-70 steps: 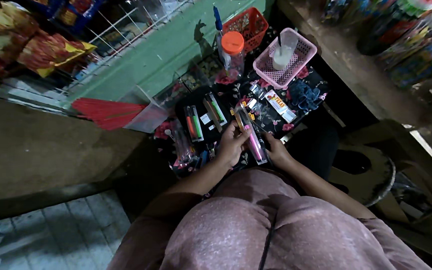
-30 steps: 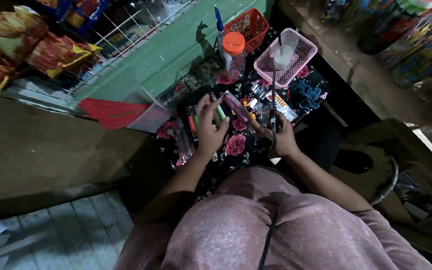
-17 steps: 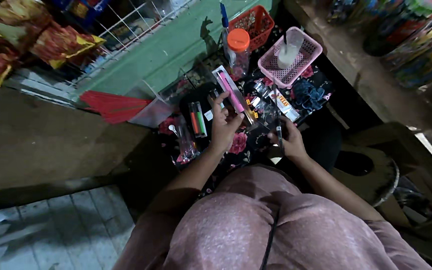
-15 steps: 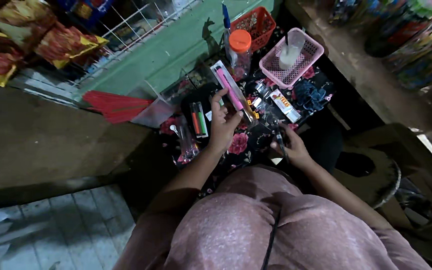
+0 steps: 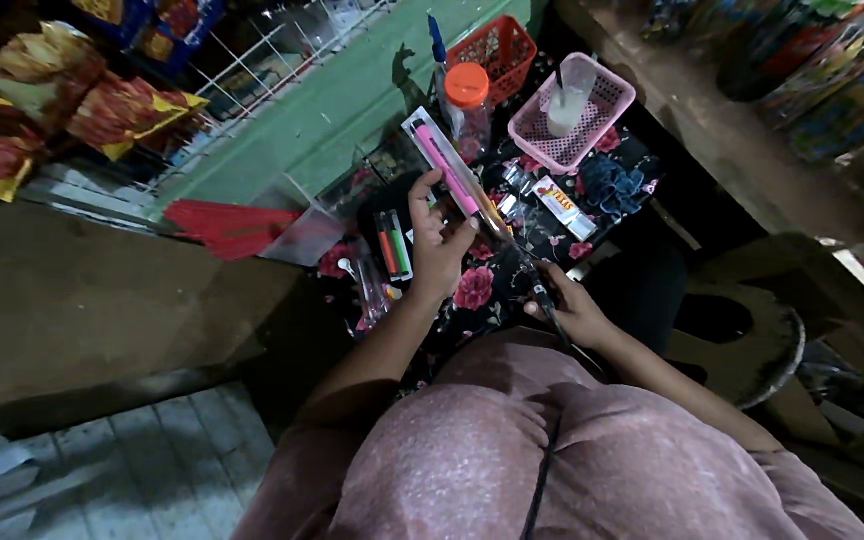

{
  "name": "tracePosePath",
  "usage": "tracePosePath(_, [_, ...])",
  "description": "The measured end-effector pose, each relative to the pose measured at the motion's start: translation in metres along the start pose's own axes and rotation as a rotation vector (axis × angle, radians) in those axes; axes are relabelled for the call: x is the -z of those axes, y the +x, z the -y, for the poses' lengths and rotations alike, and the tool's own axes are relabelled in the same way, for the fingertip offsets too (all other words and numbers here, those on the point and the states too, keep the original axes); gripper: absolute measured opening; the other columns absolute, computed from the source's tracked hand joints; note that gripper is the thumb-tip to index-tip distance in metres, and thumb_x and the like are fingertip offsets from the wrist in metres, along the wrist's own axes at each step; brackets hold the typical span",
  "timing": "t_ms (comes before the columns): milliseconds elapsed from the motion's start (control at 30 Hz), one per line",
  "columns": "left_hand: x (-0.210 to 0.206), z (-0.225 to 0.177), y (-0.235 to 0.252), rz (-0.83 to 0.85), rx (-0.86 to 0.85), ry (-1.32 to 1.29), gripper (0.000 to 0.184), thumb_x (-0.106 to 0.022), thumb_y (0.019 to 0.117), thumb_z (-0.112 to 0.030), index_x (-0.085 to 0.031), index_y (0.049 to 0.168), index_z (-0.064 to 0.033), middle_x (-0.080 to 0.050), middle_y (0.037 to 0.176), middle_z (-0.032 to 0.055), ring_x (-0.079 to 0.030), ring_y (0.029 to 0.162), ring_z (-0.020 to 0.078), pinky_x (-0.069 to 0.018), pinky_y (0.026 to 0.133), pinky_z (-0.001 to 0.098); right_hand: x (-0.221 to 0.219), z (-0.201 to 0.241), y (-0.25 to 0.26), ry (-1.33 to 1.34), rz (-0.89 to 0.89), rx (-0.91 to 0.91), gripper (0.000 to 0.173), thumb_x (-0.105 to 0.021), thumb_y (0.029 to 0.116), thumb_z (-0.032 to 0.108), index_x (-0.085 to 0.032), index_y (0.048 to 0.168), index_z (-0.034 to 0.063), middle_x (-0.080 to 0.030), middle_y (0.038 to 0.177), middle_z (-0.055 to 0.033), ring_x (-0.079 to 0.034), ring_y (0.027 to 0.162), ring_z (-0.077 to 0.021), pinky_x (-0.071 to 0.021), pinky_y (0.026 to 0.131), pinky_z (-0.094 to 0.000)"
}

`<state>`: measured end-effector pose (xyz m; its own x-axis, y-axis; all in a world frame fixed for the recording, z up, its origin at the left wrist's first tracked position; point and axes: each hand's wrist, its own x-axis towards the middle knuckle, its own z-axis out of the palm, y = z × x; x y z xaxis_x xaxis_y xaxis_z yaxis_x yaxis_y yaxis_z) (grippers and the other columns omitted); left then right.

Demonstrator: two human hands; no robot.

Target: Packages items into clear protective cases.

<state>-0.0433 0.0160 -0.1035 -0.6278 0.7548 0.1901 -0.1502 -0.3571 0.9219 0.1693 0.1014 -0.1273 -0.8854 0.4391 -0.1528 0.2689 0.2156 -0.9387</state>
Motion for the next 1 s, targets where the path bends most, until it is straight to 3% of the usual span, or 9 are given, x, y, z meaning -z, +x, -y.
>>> tracePosePath(167, [0.0, -0.002, 0.001, 0.002, 0.003, -0.014, 0.069, -0.056, 0.0899, 0.011, -0.024, 0.145, -0.0156, -0.061, 0.124, 0.0037, -0.068, 0.105, 0.0164, -0.0604, 0.084, 0.0359, -0.003, -0.005, 0.0, -0.001, -0.032, 0.035, 0.07, -0.066, 0.0956, 0.04, -0.043, 0.148, -0.0014, -0.067, 0.116, -0.0126, -0.067, 0.095, -0.0108, -0.0563, 0.087, -0.0316])
tracePosePath(333, [0.001, 0.002, 0.001, -0.015, -0.013, -0.028, 0.069, -0.058, 0.0894, 0.011, -0.025, 0.145, -0.0149, -0.061, 0.122, 0.002, -0.067, 0.102, 0.0135, -0.0597, 0.081, 0.031, -0.006, -0.008, -0.001, -0.055, -0.091, 0.106, 0.066, -0.066, 0.0961, 0.042, -0.052, 0.141, -0.0039, -0.071, 0.106, -0.0113, -0.069, 0.087, -0.0091, -0.0578, 0.081, -0.0302])
tracePosePath(500, [0.001, 0.001, 0.0, -0.037, -0.01, -0.072, 0.068, -0.057, 0.0887, 0.012, -0.027, 0.141, -0.019, -0.062, 0.122, -0.0009, -0.068, 0.102, 0.0126, -0.0599, 0.079, 0.0303, -0.009, -0.006, 0.0, -0.074, -0.116, 0.142, 0.057, -0.066, 0.0973, 0.034, -0.055, 0.138, -0.0037, -0.071, 0.099, -0.0084, -0.067, 0.08, -0.0054, -0.0575, 0.075, -0.0256])
tracePosePath(567, [0.002, 0.0, 0.0, -0.043, -0.01, -0.083, 0.072, -0.057, 0.0875, 0.013, -0.024, 0.142, -0.02, -0.061, 0.121, -0.0014, -0.067, 0.101, 0.0121, -0.0595, 0.08, 0.0304, -0.01, -0.007, 0.001, -0.078, -0.121, 0.168, 0.054, -0.067, 0.0969, 0.028, -0.055, 0.137, -0.0052, -0.071, 0.098, -0.0097, -0.067, 0.08, -0.0068, -0.0582, 0.075, -0.0263])
tracePosePath(667, [0.004, -0.007, 0.003, -0.061, 0.066, -0.053, 0.083, -0.059, 0.0899, 0.004, -0.011, 0.154, -0.0182, -0.059, 0.12, 0.0008, -0.067, 0.099, 0.0135, -0.0608, 0.078, 0.0324, -0.011, -0.004, 0.0, -0.105, -0.138, 0.178, 0.052, -0.069, 0.0956, 0.024, -0.056, 0.136, -0.0058, -0.072, 0.097, -0.0109, -0.068, 0.08, -0.008, -0.0581, 0.075, -0.0268])
tracePosePath(700, [0.006, -0.011, 0.006, -0.067, 0.104, -0.027, 0.08, -0.06, 0.0922, -0.002, -0.012, 0.155, -0.0167, -0.059, 0.119, 0.0006, -0.067, 0.1, 0.0132, -0.061, 0.078, 0.0323, -0.011, -0.004, 0.0, -0.119, -0.141, 0.186, 0.052, -0.07, 0.0954, 0.024, -0.056, 0.136, -0.0058, -0.072, 0.098, -0.0107, -0.068, 0.081, -0.0076, -0.0582, 0.077, -0.0264])
tracePosePath(767, [0.01, -0.018, 0.011, -0.085, 0.167, 0.028, 0.067, -0.062, 0.0961, -0.01, -0.026, 0.152, -0.0101, -0.059, 0.116, 0.0025, -0.066, 0.1, 0.0135, -0.0603, 0.082, 0.0332, -0.011, -0.004, 0.0, -0.141, -0.147, 0.203, 0.053, -0.071, 0.0945, 0.023, -0.057, 0.136, -0.006, -0.073, 0.101, -0.0117, -0.07, 0.085, -0.0085, -0.0586, 0.08, -0.027])
tracePosePath(867, [0.01, -0.026, 0.017, -0.097, 0.252, 0.059, 0.048, -0.06, 0.0988, -0.004, -0.039, 0.142, -0.0051, -0.061, 0.114, 0.005, -0.068, 0.098, 0.0144, -0.0615, 0.082, 0.0336, -0.008, -0.003, 0.001, -0.136, -0.135, 0.164, 0.053, -0.071, 0.0951, 0.025, -0.056, 0.137, -0.0047, -0.073, 0.105, -0.0127, -0.071, 0.09, -0.012, -0.0592, 0.084, -0.0313])
tracePosePath(1000, [0.004, -0.016, 0.005, -0.007, 0.259, 0.029, 0.043, -0.06, 0.0974, -0.002, -0.043, 0.137, -0.0056, -0.062, 0.111, 0.0034, -0.068, 0.096, 0.0133, -0.0615, 0.079, 0.0334, -0.004, 0.004, 0.005, -0.135, -0.106, 0.05, 0.064, -0.068, 0.0961, 0.035, -0.048, 0.144, -0.0023, -0.07, 0.11, -0.0141, -0.07, 0.091, -0.0155, -0.0589, 0.084, -0.0363])
